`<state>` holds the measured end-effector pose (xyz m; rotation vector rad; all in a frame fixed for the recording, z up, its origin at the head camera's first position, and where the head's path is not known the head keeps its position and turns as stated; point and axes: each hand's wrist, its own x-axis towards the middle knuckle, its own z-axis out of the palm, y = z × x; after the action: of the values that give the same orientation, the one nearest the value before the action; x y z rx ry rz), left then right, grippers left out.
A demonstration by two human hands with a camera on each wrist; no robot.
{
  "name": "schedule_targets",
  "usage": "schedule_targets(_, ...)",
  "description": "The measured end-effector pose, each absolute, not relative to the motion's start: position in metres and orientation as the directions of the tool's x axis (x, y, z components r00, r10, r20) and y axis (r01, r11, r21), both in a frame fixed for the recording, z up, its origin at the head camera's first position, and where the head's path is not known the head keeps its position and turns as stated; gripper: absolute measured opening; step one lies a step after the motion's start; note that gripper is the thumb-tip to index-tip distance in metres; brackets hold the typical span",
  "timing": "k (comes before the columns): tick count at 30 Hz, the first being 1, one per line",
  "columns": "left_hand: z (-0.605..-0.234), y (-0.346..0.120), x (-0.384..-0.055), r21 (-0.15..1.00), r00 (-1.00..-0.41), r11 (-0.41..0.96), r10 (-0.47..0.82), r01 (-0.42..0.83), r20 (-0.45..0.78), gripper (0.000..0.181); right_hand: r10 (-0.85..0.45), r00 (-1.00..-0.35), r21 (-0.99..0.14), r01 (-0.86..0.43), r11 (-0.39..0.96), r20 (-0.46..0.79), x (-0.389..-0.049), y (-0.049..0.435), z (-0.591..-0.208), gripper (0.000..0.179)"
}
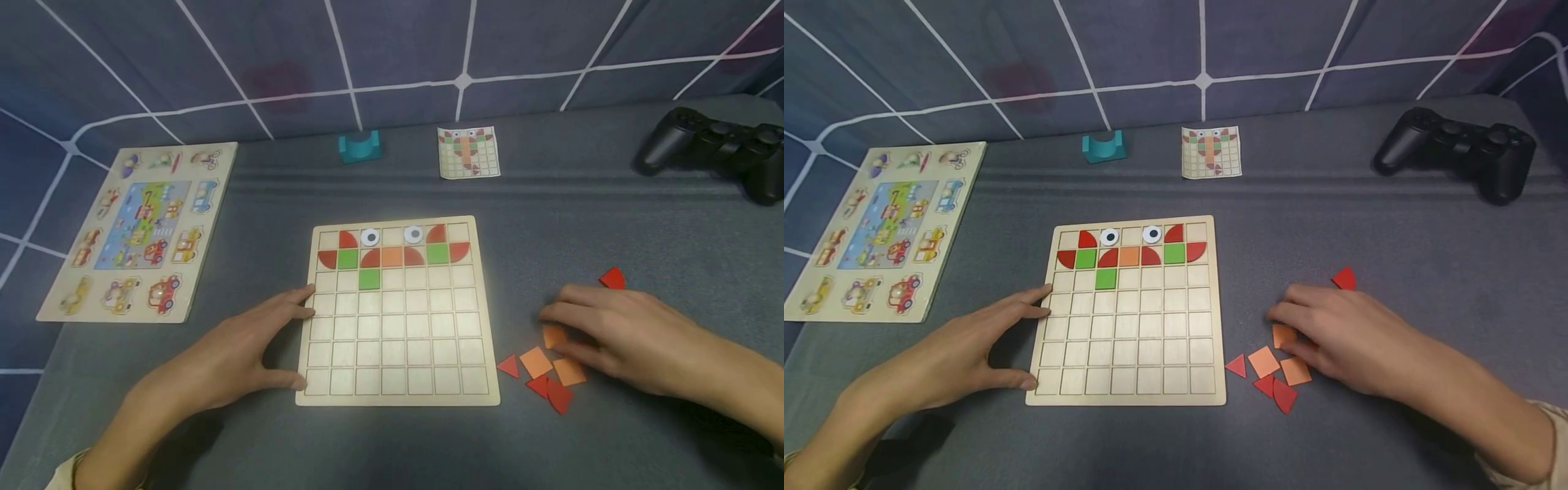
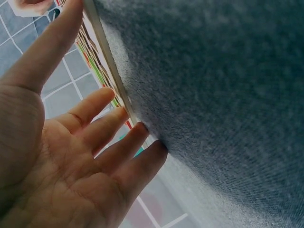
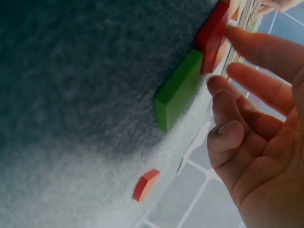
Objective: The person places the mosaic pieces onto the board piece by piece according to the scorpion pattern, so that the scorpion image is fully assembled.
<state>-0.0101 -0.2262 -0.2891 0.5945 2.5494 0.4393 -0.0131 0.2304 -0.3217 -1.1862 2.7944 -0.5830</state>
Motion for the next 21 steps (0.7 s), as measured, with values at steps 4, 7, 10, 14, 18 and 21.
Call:
schedule_targets(4,-0.2889,-0.2261,-0.0101,0.402,-0.789,0.857,0.479,0.324,-0.385,0.083,-0.699,-0.705,-0.34,-0.691,0.638,0.12,-0.0139,0.2313,-0.3216,0.042)
schedule_targets(7,-0.2891,-0.2259,-0.0104,0.404,-0.788,0.858,0.475,0.317,-0.391,0.084,-0.7,-0.703,-0.341,-0.694,0.634,0.13,-0.0146,0.2331,-0.322,0.043)
schedule_targets(10,-0.2892,-0.2255,-0.0107,0.404,-0.789,0.86,0.471,0.311,-0.394,0.084,-0.696,-0.712,-0.338,-0.681,0.649,0.096,-0.0144,0.2347,-0.3211,0.042)
schedule_targets(14,-0.2893,-0.2251,-0.0105,0.402,-0.792,0.859,0.473,0.316,-0.387,0.085,-0.672,-0.741,-0.332,-0.636,0.697,0.009,-0.0138,0.2362,-0.3188,0.042)
schedule_targets(18,-0.2895,-0.2248,-0.0101,0.397,-0.793,0.858,0.477,0.326,-0.38,0.084,-0.648,-0.762,-0.327,-0.614,0.719,0.004,-0.0137,0.2372,-0.3188,0.044)
schedule_targets(21,-0.2898,-0.2248,-0.01,0.399,-0.792,0.856,0.48,0.329,-0.376,0.084,-0.646,-0.763,-0.329,-0.618,0.714,0.031,-0.0139,0.2377,-0.319,0.045)
